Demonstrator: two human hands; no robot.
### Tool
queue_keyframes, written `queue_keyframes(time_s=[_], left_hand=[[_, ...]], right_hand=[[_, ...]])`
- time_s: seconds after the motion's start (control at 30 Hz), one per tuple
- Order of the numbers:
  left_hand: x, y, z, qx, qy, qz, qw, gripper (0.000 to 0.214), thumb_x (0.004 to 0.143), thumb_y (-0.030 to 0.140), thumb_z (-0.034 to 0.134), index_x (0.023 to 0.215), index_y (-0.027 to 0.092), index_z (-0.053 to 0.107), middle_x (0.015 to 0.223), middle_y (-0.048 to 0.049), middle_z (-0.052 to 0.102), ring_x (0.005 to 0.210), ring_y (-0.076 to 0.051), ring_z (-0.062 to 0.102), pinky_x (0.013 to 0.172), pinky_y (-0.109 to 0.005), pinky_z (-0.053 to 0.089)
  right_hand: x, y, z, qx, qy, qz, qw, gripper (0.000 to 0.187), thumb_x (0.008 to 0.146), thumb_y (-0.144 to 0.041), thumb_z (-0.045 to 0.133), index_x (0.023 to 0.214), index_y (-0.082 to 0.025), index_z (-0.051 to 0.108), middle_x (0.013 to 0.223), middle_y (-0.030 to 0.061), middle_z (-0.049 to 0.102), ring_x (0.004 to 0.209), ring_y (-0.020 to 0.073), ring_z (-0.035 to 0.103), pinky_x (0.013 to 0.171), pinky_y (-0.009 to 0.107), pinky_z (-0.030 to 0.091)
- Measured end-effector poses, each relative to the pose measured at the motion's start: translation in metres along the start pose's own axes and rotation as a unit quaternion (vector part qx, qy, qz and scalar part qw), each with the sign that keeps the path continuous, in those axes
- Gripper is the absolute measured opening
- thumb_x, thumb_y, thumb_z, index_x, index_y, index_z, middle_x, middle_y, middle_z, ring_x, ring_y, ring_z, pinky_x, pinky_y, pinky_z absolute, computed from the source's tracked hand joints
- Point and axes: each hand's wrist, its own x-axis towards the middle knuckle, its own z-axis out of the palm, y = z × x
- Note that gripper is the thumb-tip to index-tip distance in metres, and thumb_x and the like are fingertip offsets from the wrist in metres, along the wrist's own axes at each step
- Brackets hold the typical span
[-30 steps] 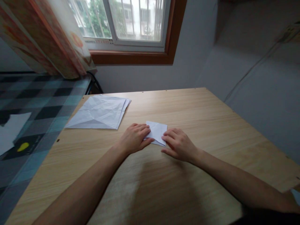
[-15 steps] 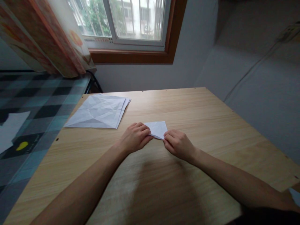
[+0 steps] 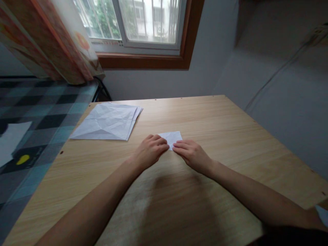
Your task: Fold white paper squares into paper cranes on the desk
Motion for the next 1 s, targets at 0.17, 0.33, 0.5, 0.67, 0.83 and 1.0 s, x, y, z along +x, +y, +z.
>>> queue_keyframes(time_s=[0.17,0.33,0.5,0.67,0.83,1.0], left_hand=[[0.002,0.003,-0.003,0.031,-0.041,0.028,0.998,0.019,0.098,0.022,0.052,0.100,0.020,0.071,0.099,-0.0057,0.074,0.096,-0.020,0.064,0.084,-0.035,0.042],[0.003,0.011,-0.010,0.051,-0.057,0.014,0.997,0.017,0.094,0.019,0.053,0.098,0.018,0.070,0.101,-0.0086,0.073,0.104,-0.023,0.063,0.090,-0.039,0.042],[0.004,0.011,-0.012,0.067,-0.063,-0.021,0.996,0.022,0.093,0.023,0.051,0.104,0.015,0.069,0.115,-0.0115,0.071,0.115,-0.029,0.059,0.096,-0.045,0.041],[0.001,0.005,-0.011,0.013,-0.088,-0.038,0.995,0.032,0.097,0.030,0.047,0.118,0.016,0.066,0.128,-0.0113,0.066,0.118,-0.028,0.058,0.098,-0.045,0.041],[0.000,0.002,-0.011,-0.030,-0.120,-0.052,0.991,0.042,0.096,0.035,0.048,0.131,0.015,0.061,0.139,-0.0113,0.061,0.126,-0.029,0.055,0.105,-0.047,0.039],[0.001,0.001,-0.013,-0.056,-0.163,-0.068,0.983,0.050,0.094,0.035,0.046,0.141,0.019,0.053,0.150,-0.0095,0.052,0.138,-0.032,0.046,0.112,-0.054,0.034]], right_hand=[[-0.008,-0.002,-0.013,-0.038,-0.014,-0.045,0.998,0.025,0.095,-0.010,0.051,0.105,-0.015,0.073,0.108,0.0109,0.077,0.100,0.0229,0.071,0.090,0.037,0.057],[-0.014,-0.012,-0.022,-0.043,-0.035,-0.048,0.997,0.023,0.094,-0.008,0.050,0.090,-0.016,0.072,0.097,0.0118,0.077,0.089,0.0217,0.072,0.082,0.035,0.057],[-0.011,-0.031,-0.012,0.042,-0.051,-0.096,0.993,0.022,0.097,-0.012,0.049,0.102,-0.018,0.069,0.109,0.0109,0.076,0.102,0.0200,0.070,0.088,0.034,0.056],[-0.006,-0.034,-0.002,0.204,-0.011,-0.127,0.971,0.026,0.098,-0.013,0.048,0.117,-0.016,0.065,0.117,0.0098,0.073,0.114,0.0179,0.066,0.099,0.032,0.054],[-0.006,0.004,-0.009,0.166,0.061,0.067,0.982,0.050,0.087,-0.003,0.046,0.132,-0.021,0.059,0.130,0.0130,0.065,0.123,0.0241,0.059,0.107,0.049,0.049],[-0.006,0.038,-0.009,0.174,0.032,0.139,0.974,0.048,0.086,-0.006,0.052,0.129,-0.025,0.063,0.128,0.0099,0.067,0.121,0.0248,0.060,0.106,0.050,0.048]])
